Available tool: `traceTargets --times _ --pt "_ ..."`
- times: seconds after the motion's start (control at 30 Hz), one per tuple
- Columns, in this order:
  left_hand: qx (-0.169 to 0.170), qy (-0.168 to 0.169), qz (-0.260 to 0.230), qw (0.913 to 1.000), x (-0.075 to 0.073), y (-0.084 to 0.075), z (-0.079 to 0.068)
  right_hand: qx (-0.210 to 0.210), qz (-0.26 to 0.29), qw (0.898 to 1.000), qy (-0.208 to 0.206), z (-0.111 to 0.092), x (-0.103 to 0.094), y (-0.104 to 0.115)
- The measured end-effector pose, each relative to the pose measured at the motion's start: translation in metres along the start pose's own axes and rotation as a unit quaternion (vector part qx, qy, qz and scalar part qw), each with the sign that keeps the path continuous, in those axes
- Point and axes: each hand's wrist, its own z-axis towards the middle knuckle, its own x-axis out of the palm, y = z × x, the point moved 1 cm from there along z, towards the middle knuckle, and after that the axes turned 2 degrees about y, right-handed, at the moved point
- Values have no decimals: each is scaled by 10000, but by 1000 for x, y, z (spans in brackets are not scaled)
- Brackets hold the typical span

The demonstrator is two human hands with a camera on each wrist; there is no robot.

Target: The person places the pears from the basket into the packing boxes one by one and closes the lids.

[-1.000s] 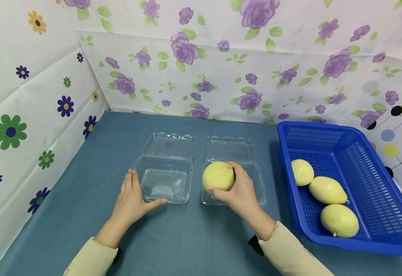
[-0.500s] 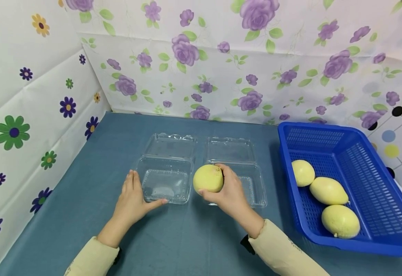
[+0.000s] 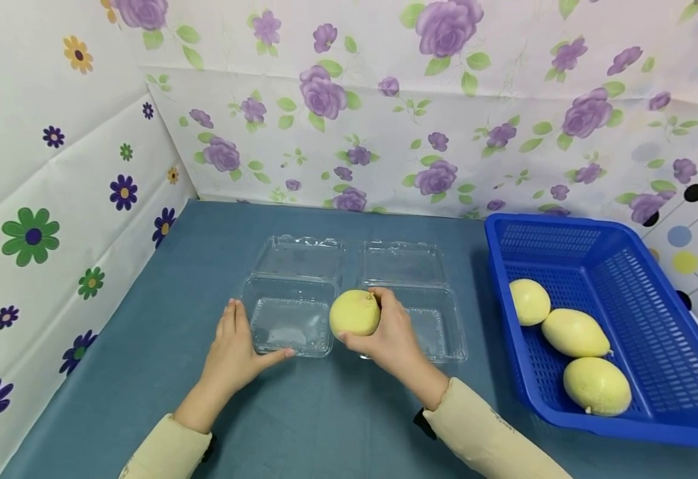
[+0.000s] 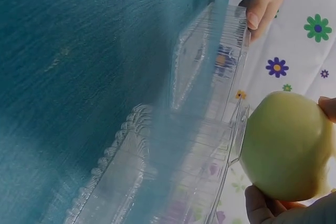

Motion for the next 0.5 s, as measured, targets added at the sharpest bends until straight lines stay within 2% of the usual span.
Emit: traceTargets --times 0.5 --pt "22 -44 32 10000 0 0 0 -155 303 9994 83 6 12 9"
